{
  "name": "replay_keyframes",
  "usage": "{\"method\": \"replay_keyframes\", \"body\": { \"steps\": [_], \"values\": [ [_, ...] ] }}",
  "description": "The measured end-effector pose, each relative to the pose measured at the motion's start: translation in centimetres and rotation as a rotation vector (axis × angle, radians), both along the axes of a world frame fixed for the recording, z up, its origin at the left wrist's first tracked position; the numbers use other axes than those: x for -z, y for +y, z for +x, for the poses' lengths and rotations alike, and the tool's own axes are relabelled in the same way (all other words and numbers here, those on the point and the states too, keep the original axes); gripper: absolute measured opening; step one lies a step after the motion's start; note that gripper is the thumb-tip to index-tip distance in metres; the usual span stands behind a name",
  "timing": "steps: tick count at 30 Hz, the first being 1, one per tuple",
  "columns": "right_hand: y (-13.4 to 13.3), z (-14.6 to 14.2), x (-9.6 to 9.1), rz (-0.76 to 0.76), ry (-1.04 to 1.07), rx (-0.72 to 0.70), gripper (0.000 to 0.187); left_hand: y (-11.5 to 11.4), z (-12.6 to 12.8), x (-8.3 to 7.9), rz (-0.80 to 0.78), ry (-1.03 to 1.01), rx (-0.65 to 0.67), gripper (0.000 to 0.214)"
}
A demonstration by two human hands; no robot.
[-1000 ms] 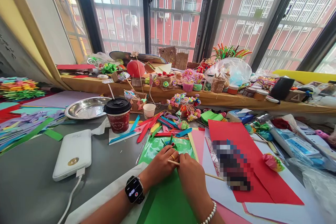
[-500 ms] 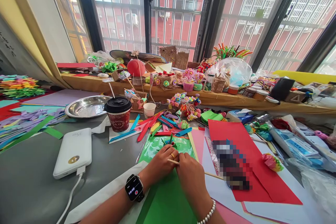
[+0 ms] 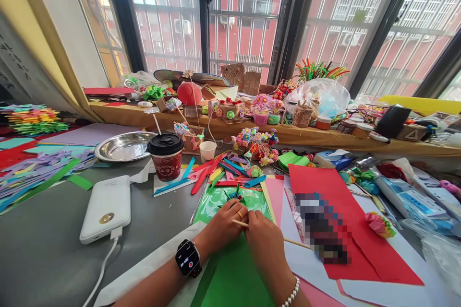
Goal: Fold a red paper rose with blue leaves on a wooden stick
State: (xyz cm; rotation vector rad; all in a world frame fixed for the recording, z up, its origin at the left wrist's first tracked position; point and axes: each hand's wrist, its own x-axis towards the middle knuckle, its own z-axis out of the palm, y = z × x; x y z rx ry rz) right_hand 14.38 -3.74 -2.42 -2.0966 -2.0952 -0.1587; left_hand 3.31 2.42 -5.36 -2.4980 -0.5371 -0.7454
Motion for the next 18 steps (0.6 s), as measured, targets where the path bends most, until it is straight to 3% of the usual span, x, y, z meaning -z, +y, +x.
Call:
{"method": "replay_keyframes", "body": {
  "steps": [18],
  "values": [
    [-0.15,0.20,0.00,0.043,0.024,-0.031,0.013,0.12,0.05,0.01,0.013,-0.024,0.014,0.010]
  ]
}}
